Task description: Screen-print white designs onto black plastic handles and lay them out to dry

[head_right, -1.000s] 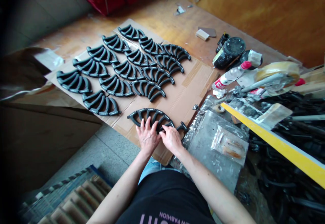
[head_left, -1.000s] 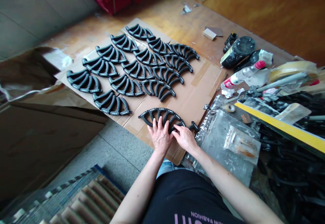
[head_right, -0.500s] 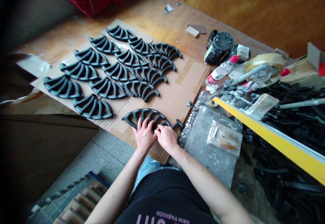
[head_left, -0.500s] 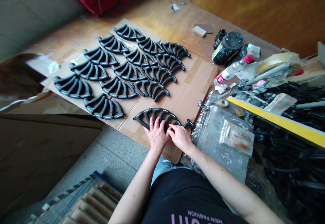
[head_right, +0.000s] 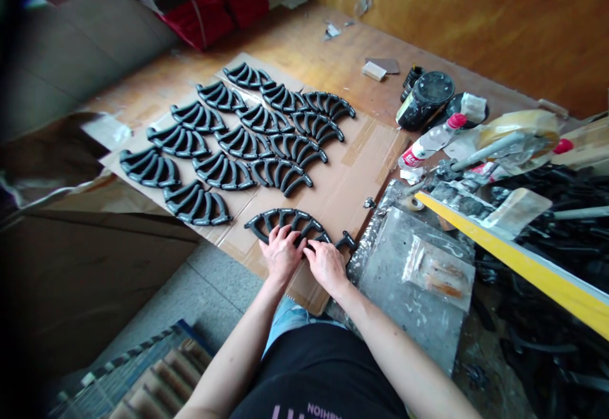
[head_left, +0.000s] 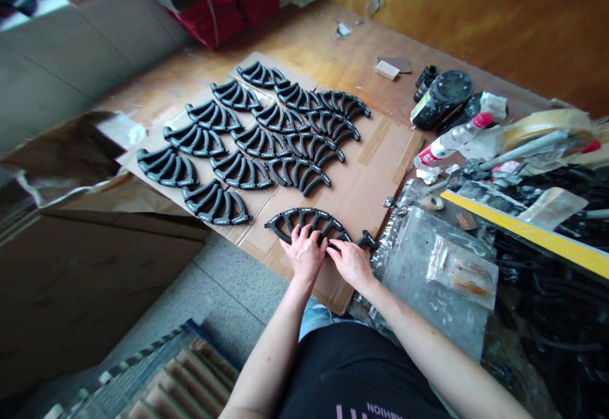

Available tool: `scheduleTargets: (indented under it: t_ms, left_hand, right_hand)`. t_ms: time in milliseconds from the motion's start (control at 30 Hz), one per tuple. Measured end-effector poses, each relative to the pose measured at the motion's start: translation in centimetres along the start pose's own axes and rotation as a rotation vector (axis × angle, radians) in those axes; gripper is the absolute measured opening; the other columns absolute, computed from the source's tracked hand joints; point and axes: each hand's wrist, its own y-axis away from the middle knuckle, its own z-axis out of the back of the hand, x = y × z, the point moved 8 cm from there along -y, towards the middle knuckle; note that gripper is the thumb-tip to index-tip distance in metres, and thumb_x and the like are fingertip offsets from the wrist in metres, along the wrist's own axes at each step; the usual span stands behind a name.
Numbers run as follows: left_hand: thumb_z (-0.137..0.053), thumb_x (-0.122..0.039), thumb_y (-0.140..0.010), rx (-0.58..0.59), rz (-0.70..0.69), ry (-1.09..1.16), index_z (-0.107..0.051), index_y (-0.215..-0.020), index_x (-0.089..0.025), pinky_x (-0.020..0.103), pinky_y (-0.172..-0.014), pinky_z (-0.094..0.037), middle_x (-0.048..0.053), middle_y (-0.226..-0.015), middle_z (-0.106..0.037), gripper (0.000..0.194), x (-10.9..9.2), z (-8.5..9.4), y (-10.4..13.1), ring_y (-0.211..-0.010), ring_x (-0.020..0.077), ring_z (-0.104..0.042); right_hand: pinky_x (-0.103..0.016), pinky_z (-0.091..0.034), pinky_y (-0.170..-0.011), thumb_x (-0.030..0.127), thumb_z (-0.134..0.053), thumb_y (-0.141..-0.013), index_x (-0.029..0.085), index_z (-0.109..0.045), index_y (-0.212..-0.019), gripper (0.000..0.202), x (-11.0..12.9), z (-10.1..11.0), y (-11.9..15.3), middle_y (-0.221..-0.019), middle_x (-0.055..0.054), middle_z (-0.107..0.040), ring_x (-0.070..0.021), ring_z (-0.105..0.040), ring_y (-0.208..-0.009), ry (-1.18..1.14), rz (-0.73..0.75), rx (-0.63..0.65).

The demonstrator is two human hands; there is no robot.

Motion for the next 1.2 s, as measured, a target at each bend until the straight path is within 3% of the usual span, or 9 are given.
scheduleTargets:
  t_ms: [133, 300, 467, 667, 733, 800, 967, 1100, 1200]
  left_hand:
    - [-0.059, -0.039, -0.087, -0.051, -0.104, -0.032, -0.075, -0.099, -0.026, 0.063, -0.113, -0.019, 0.008, -0.121, -0.069, 0.023, 1.4, 0.8, -1.1, -0.129, 0.0334, -0.048]
    - [-0.063, -0.039, -0.085, -0.071, -0.24, -0.098, -0.075, -0.096, -0.025, 0.061, -0.109, -0.024, 0.009, -0.12, -0.071, 0.021, 5.4, 2.7, -4.4, -0.125, 0.0339, -0.052]
    - [-0.065, -0.038, -0.084, -0.092, -0.26, -0.125, -0.074, -0.096, -0.024, 0.059, -0.107, -0.029, 0.01, -0.12, -0.07, 0.021, 7.6, 3.6, -6.4, -0.124, 0.0338, -0.053]
    - [-0.056, -0.036, -0.091, -0.23, -0.266, -0.07, -0.061, -0.13, -0.024, 0.061, -0.112, -0.022, 0.014, -0.144, -0.054, 0.041, 4.7, 4.1, -3.9, -0.137, 0.0354, -0.042]
    - [-0.055, -0.04, -0.092, -0.206, -0.309, 0.021, -0.062, -0.126, -0.02, 0.05, -0.109, -0.034, 0.015, -0.133, -0.061, 0.04, 2.8, 3.4, -2.0, -0.127, 0.0314, -0.051]
    - [-0.053, -0.044, -0.092, -0.089, -0.318, 0.082, -0.064, -0.121, -0.017, 0.04, -0.095, -0.045, 0.014, -0.113, -0.067, 0.041, 1.1, 1.5, 0.0, -0.107, 0.0272, -0.062]
    - [-0.046, -0.045, -0.093, 0.146, -0.272, 0.012, -0.064, -0.115, -0.015, 0.034, -0.069, -0.047, 0.01, -0.098, -0.067, 0.041, -1.0, -3.3, 2.4, -0.084, 0.0246, -0.065]
    - [-0.049, -0.045, -0.091, 0.097, -0.227, 0.011, -0.064, -0.114, -0.015, 0.033, -0.068, -0.046, 0.01, -0.097, -0.067, 0.041, -2.5, -4.2, 0.7, -0.083, 0.0246, -0.064]
    - [-0.048, -0.044, -0.09, 0.085, -0.224, 0.01, -0.064, -0.113, -0.015, 0.034, -0.073, -0.047, 0.011, -0.098, -0.067, 0.04, -4.6, -4.6, -0.1, -0.085, 0.0245, -0.064]
  right_hand:
    - [-0.031, -0.047, -0.099, 0.035, -0.051, -0.098, 0.018, -0.067, -0.126, 0.036, 0.2, -0.1, 0.1, -0.114, -0.011, -0.073, -0.0232, -0.067, -0.11, -0.02, 0.006, 0.0]
    - [-0.033, -0.046, -0.1, 0.032, -0.051, -0.098, 0.014, -0.067, -0.125, 0.036, 0.5, -0.2, 0.1, -0.115, -0.012, -0.073, -0.0245, -0.066, -0.11, -0.036, 0.034, 0.004]
    - [-0.034, -0.046, -0.1, 0.03, -0.055, -0.096, 0.016, -0.067, -0.125, 0.034, 0.8, -0.3, 0.2, -0.117, -0.011, -0.072, -0.0245, -0.066, -0.11, -0.074, 0.046, -0.011]
    - [-0.035, -0.046, -0.102, 0.026, -0.062, -0.092, 0.015, -0.065, -0.127, 0.037, 1.1, 0.5, 1.9, -0.121, -0.01, -0.071, -0.0237, -0.064, -0.11, -0.186, 0.133, -0.077]
    - [-0.035, -0.045, -0.103, 0.024, -0.064, -0.091, 0.016, -0.066, -0.125, 0.035, 0.7, 1.8, 3.3, -0.121, -0.008, -0.07, -0.0224, -0.064, -0.11, -0.229, 0.182, -0.143]
    - [-0.034, -0.046, -0.101, 0.023, -0.064, -0.091, 0.018, -0.068, -0.121, 0.031, -0.5, 3.6, 5.1, -0.119, -0.006, -0.071, -0.0211, -0.064, -0.108, -0.262, 0.194, -0.234]
    - [-0.034, -0.049, -0.096, 0.018, -0.064, -0.091, 0.02, -0.072, -0.11, 0.021, -8.4, 9.0, 11.6, -0.107, -0.005, -0.074, -0.0198, -0.066, -0.101, -0.291, 0.104, -0.511]
    - [-0.035, -0.05, -0.093, 0.016, -0.058, -0.092, 0.022, -0.072, -0.106, 0.02, -19.3, 11.8, 18.7, -0.106, -0.006, -0.074, -0.0203, -0.066, -0.101, -0.26, -0.1, -0.742]
    - [-0.036, -0.049, -0.093, 0.016, -0.055, -0.092, 0.02, -0.072, -0.105, 0.021, -28.3, 11.6, 22.9, -0.106, -0.008, -0.073, -0.0221, -0.065, -0.1, -0.148, -0.369, -0.804]
